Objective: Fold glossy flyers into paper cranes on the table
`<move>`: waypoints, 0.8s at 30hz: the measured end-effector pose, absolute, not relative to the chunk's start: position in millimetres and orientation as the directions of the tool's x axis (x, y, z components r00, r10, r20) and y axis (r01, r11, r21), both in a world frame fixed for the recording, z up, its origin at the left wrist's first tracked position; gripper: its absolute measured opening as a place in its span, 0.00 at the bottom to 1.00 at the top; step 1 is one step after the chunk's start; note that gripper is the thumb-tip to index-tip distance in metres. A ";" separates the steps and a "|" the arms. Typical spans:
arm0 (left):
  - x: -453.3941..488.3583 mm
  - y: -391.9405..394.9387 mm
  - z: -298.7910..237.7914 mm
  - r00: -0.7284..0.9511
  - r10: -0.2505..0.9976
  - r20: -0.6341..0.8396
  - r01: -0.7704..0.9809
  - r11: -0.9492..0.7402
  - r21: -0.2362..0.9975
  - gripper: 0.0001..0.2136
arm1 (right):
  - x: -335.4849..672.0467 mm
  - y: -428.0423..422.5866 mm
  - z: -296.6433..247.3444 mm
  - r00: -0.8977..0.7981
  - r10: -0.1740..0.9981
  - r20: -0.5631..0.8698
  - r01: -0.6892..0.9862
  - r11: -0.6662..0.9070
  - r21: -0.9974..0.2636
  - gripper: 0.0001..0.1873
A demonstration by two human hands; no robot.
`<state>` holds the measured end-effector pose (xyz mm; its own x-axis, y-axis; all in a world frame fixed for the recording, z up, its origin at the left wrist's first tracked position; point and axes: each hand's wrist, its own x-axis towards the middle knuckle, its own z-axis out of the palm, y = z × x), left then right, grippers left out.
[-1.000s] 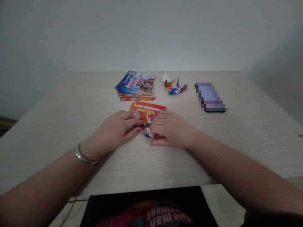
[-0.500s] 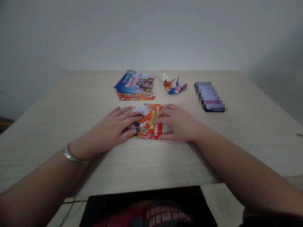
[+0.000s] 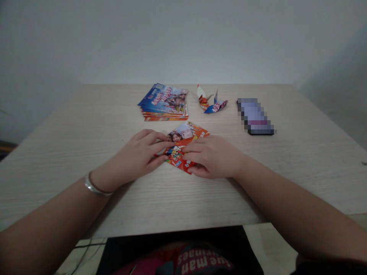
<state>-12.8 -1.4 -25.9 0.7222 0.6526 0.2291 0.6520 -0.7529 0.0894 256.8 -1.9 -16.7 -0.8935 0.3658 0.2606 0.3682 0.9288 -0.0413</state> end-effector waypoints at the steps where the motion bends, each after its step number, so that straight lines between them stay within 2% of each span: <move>1: -13.6 -1.6 -25.0 0.731 0.646 0.218 0.644 -0.759 0.092 0.19 | 257.7 -1.8 -15.9 -0.892 0.374 0.253 0.374 0.926 -0.049 0.16; 4: -16.2 -1.5 -24.2 0.745 0.641 0.186 0.639 -0.765 0.076 0.23 | 260.3 0.2 -15.4 -0.881 0.417 0.224 0.411 0.908 -0.075 0.28; 6: -17.0 -0.6 -25.1 0.743 0.642 0.192 0.646 -0.762 0.049 0.23 | 261.0 1.6 -16.3 -0.869 0.453 0.199 0.445 0.891 -0.085 0.31; 12: -12.3 0.9 -24.3 0.736 0.615 0.282 0.653 -0.755 -0.058 0.15 | 259.3 1.6 -16.9 -0.845 0.491 0.211 0.484 0.871 -0.087 0.28; 18: -8.8 1.9 -24.3 0.746 0.594 0.301 0.633 -0.773 -0.045 0.16 | 259.4 -0.7 -17.6 -0.842 0.471 0.264 0.483 0.875 -0.021 0.15; 20: -8.1 2.4 -25.3 0.761 0.568 0.314 0.607 -0.794 -0.036 0.16 | 259.1 -1.6 -17.9 -0.829 0.473 0.299 0.493 0.870 -0.011 0.13; 24: -7.1 1.5 -25.3 0.777 0.547 0.311 0.564 -0.825 0.041 0.14 | 257.2 -4.1 -15.6 -0.739 0.616 0.274 0.617 0.782 -0.093 0.14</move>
